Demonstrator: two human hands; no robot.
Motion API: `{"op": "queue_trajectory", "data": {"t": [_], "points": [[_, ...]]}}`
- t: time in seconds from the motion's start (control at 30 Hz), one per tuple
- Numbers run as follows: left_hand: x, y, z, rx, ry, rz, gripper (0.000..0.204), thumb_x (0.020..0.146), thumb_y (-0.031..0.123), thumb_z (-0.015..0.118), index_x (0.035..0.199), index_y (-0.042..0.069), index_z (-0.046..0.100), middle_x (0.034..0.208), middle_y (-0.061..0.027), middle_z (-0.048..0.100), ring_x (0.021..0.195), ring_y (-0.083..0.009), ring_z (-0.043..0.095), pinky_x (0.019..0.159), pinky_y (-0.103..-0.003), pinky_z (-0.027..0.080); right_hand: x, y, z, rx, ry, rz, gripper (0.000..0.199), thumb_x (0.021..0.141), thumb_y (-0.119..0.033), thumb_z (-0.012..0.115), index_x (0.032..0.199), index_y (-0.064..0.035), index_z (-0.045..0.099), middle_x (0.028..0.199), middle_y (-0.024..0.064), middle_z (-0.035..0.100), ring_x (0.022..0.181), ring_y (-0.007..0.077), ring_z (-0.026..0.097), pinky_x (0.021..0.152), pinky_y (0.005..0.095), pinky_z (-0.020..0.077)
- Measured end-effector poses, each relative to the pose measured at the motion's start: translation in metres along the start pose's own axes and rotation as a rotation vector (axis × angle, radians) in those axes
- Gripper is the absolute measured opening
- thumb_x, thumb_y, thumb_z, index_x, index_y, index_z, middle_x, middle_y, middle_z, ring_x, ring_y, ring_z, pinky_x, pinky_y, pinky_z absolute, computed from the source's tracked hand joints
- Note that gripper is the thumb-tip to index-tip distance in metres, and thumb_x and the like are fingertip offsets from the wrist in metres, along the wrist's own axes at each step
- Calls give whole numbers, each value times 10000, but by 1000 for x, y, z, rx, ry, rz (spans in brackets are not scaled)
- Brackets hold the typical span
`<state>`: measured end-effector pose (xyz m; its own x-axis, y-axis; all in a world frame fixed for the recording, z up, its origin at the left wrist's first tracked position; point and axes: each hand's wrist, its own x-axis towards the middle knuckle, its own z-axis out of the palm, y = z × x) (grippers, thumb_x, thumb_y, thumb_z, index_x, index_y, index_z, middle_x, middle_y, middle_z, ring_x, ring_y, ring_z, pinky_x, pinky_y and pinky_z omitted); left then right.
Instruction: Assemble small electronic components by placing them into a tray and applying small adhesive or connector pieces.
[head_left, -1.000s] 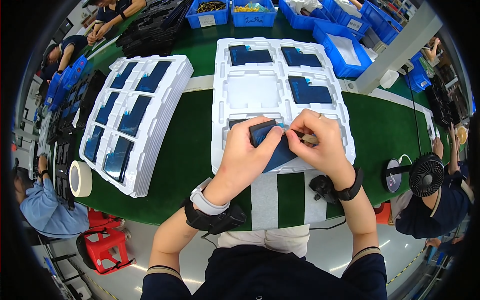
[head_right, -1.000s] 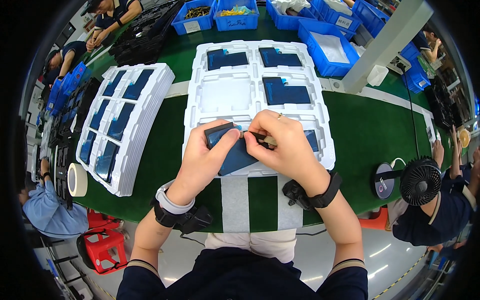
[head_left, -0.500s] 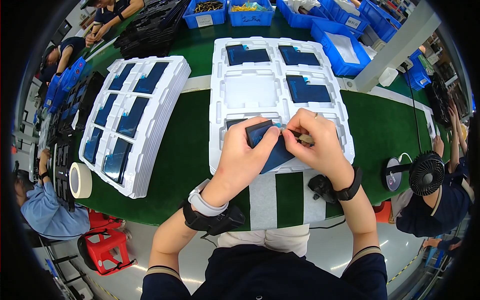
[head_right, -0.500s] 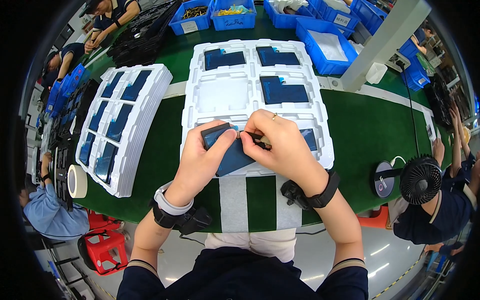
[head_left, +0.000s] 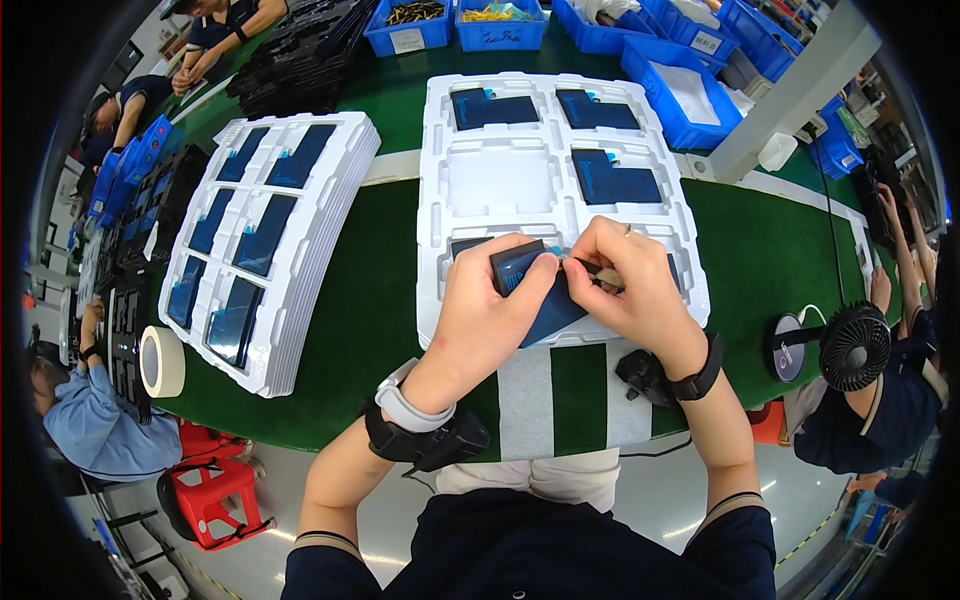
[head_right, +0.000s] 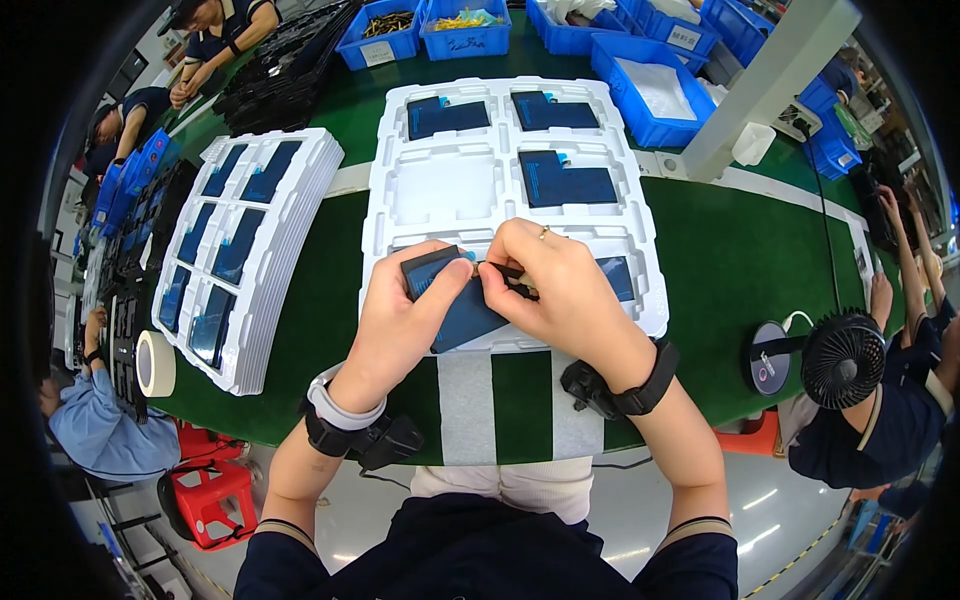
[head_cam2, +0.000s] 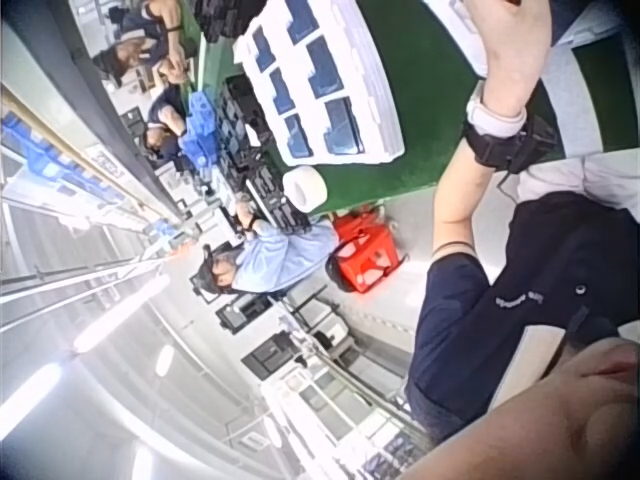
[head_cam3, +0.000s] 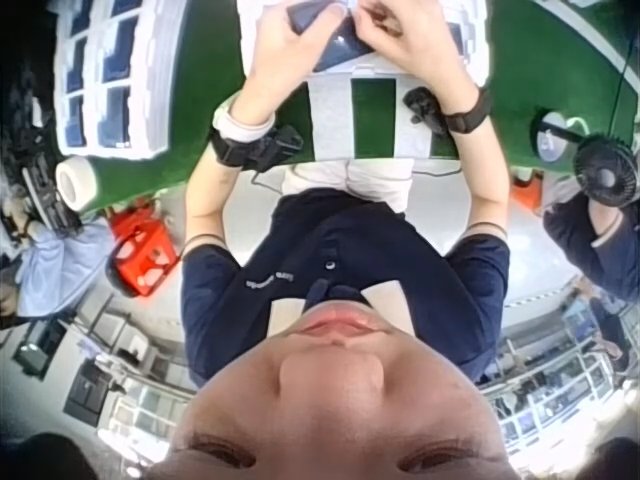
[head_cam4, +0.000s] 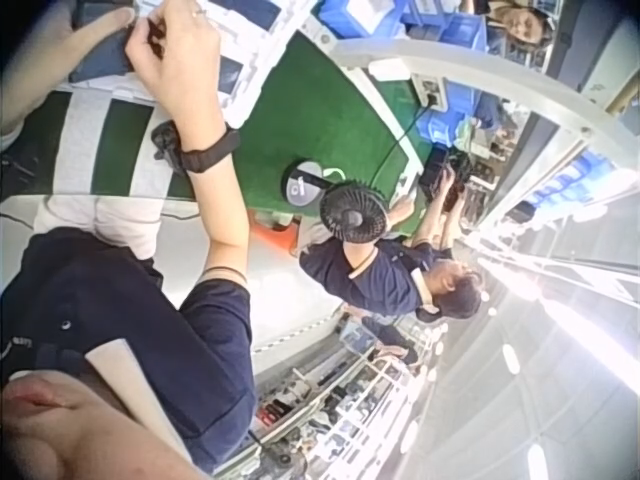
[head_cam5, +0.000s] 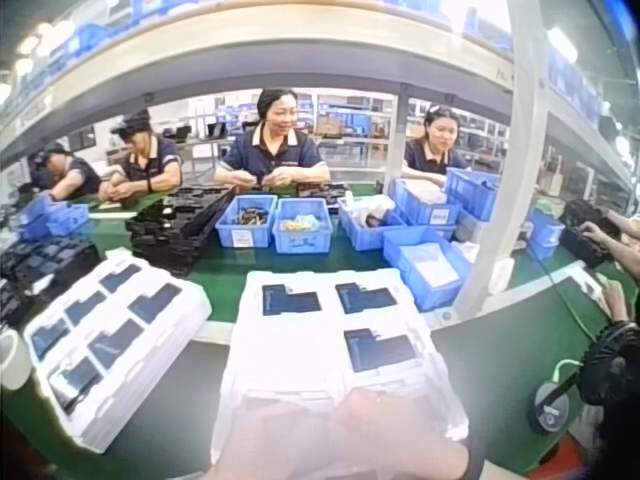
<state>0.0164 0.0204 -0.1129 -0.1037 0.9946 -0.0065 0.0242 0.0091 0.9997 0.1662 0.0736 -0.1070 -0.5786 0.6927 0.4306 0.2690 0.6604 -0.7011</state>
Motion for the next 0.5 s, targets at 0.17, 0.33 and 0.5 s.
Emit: {"op": "queue_trajectory", "data": {"t": [0.17,0.33,0.5], "points": [[2,-3,-4,-13,-23,-2,209,784,161,565,768,-48,570,635,-54,555,598,-76,485,545,-231,424,0,1,-5,80,-49,64,123,709,-17,594,727,-5,473,623,90,503,523,202,496,515,271,408],[1,-1,-2,-10,-26,-8,207,789,160,563,769,-46,567,638,-45,556,597,-70,480,543,-228,421,-1,2,2,-36,13,-75,127,705,-20,597,734,-7,474,620,90,504,514,200,493,502,270,403],[1,-2,-2,-10,-27,3,211,788,166,567,772,-44,566,644,-43,560,599,-68,486,543,-224,422,-1,1,-1,-6,-10,-32,127,709,-23,595,733,-4,472,625,94,506,528,203,499,512,270,407]]}}
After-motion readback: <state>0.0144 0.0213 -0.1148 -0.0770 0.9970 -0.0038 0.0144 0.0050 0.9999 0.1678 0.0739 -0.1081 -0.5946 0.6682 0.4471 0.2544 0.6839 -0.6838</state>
